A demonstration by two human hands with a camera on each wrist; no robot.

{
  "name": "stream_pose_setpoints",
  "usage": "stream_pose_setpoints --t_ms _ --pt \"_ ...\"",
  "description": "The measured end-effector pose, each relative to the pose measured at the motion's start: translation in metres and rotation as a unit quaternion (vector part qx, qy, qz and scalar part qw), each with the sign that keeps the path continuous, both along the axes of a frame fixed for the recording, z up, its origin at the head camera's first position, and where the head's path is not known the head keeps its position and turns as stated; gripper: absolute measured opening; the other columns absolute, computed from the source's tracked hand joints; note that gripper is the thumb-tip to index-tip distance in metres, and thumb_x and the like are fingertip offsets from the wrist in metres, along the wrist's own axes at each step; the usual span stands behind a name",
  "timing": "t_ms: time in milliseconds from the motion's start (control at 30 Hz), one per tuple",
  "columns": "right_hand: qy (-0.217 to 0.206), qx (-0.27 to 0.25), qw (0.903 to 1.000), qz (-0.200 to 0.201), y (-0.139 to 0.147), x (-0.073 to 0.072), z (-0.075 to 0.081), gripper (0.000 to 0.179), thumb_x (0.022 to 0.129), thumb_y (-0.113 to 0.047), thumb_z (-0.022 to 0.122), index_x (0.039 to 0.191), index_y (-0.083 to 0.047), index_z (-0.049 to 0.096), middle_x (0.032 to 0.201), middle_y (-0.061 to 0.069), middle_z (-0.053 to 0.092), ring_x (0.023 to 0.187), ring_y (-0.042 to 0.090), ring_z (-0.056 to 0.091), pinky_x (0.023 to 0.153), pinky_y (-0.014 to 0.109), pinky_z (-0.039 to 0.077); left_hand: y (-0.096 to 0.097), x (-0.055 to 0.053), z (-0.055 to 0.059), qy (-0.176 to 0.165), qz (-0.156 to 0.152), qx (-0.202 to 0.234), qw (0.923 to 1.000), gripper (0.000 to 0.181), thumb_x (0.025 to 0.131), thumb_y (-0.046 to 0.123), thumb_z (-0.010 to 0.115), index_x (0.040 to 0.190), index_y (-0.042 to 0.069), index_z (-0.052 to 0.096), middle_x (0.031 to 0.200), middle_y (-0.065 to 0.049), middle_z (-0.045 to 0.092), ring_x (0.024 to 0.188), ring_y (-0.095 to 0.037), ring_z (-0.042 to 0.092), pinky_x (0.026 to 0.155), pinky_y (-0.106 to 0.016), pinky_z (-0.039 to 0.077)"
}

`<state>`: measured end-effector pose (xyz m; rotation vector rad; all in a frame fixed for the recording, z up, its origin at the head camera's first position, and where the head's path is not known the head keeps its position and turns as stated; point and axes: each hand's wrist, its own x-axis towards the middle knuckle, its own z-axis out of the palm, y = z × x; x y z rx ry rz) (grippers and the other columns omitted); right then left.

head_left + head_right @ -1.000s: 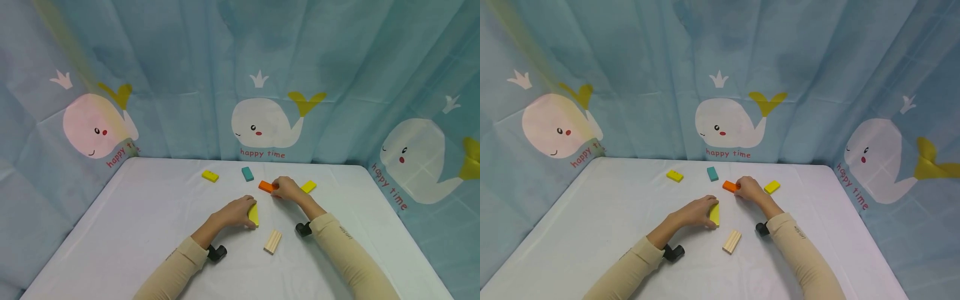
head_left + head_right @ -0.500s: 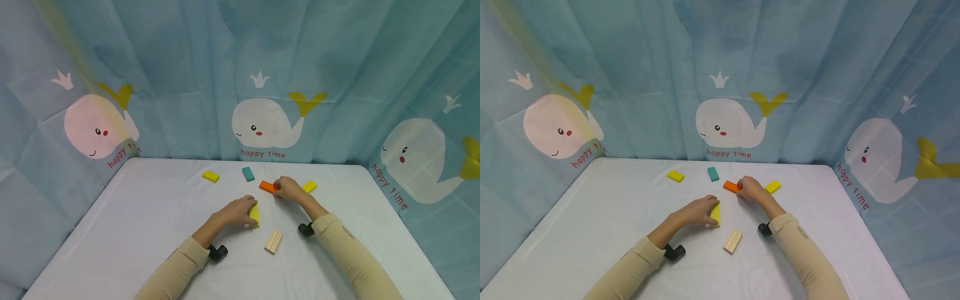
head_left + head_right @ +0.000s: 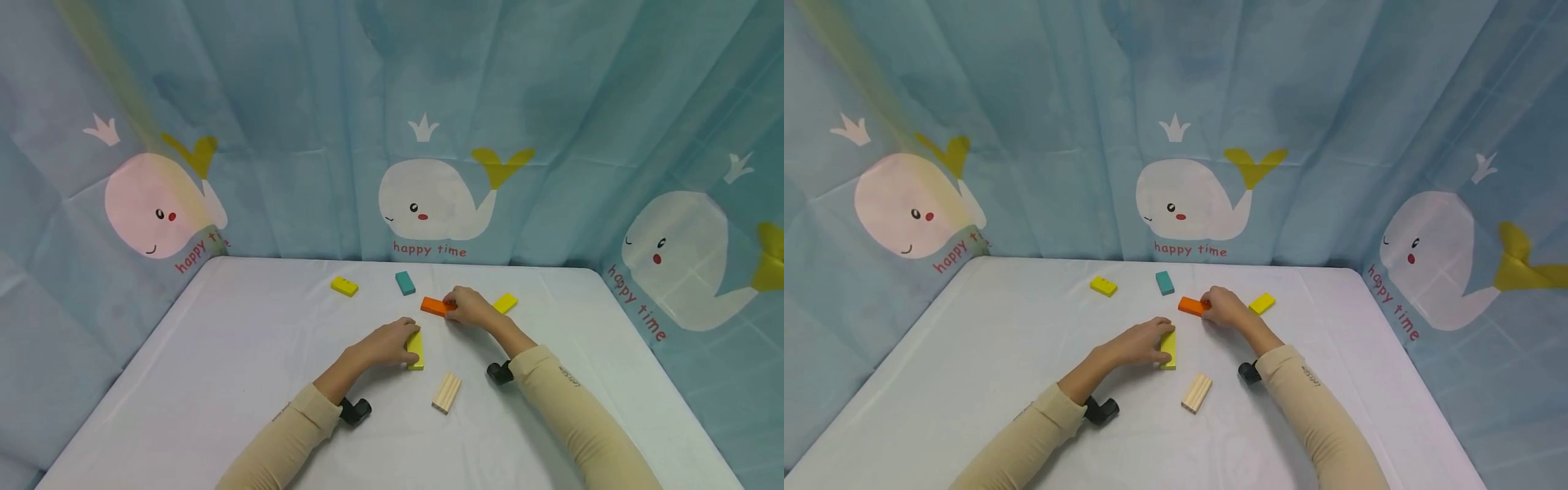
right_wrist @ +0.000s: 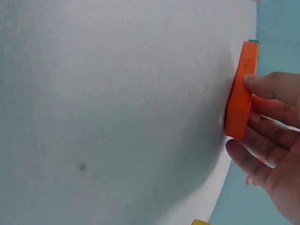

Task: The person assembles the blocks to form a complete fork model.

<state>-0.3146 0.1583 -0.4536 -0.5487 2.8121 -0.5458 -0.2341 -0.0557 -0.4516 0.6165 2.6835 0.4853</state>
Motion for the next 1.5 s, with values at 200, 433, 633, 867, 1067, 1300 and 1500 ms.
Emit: stream_pose_setpoints --t_ms 200,433,633,867,1067,1300,1500 --pt "-0.004 -0.006 0.9999 0.015 -0.006 0.001 0.003 0.032 0.089 -0.014 0.071 0.118 -0.001 0.068 0.105 0.010 0.064 0.091 0.020 0.056 0.095 0.040 0.052 0.000 0.001 -0.001 -0.005 0.007 0.003 1.0000 0.064 0.088 0.036 0.071 0.143 0.012 0.049 0.151 -0.007 0.043 0.131 -0.023 0.050 0.110 -0.041 0.043" --pt "0.001 -0.012 0.9994 0.032 -0.014 0.003 0.004 0.030 0.088 -0.013 0.071 0.116 -0.001 0.069 0.105 0.010 0.064 0.090 0.020 0.056 0.095 0.040 0.052 0.001 0.001 -0.004 -0.002 0.006 0.003 1.0000 0.061 0.089 0.033 0.070 0.142 0.011 0.050 0.151 -0.007 0.043 0.134 -0.024 0.048 0.112 -0.041 0.041" --pt "0.007 -0.014 0.9990 0.041 -0.022 0.003 0.003 0.029 0.088 -0.013 0.071 0.115 -0.003 0.069 0.105 0.009 0.064 0.090 0.019 0.056 0.096 0.039 0.052 0.001 0.000 -0.006 0.018 0.006 0.007 0.9998 0.061 0.087 0.031 0.073 0.140 0.011 0.051 0.152 -0.008 0.041 0.133 -0.024 0.048 0.112 -0.041 0.041" --pt "0.009 -0.015 0.9985 0.052 -0.030 0.004 0.002 0.027 0.088 -0.014 0.071 0.113 -0.003 0.070 0.104 0.007 0.064 0.088 0.018 0.055 0.095 0.038 0.052 -0.001 0.003 -0.004 0.051 0.014 0.030 0.9982 0.072 0.082 0.031 0.078 0.143 0.008 0.047 0.153 -0.011 0.038 0.136 -0.025 0.043 0.112 -0.041 0.040" --pt "0.011 -0.020 0.9973 0.070 -0.036 0.007 0.001 0.026 0.088 -0.014 0.072 0.112 -0.003 0.070 0.099 0.006 0.063 0.086 0.017 0.053 0.092 0.035 0.053 -0.002 0.005 -0.004 0.102 0.016 0.023 0.9944 0.077 0.079 0.036 0.081 0.141 0.005 0.047 0.149 -0.011 0.039 0.132 -0.025 0.043 0.112 -0.039 0.041" --pt "0.013 -0.019 0.9960 0.086 -0.042 0.010 0.004 0.026 0.089 -0.013 0.071 0.113 -0.004 0.071 0.100 0.006 0.063 0.086 0.017 0.054 0.091 0.033 0.054 -0.003 0.003 -0.005 0.097 0.035 0.011 0.9946 0.084 0.077 0.042 0.081 0.142 0.003 0.046 0.147 -0.013 0.042 0.134 -0.027 0.043 0.115 -0.042 0.037" --pt "0.013 -0.017 0.9951 0.096 -0.045 0.011 0.005 0.025 0.088 -0.011 0.071 0.112 -0.005 0.071 0.102 0.006 0.064 0.087 0.017 0.055 0.092 0.035 0.054 -0.003 0.000 -0.007 0.082 0.047 0.010 0.9955 0.086 0.077 0.043 0.081 0.143 0.001 0.045 0.149 -0.015 0.042 0.136 -0.028 0.041 0.115 -0.043 0.036"
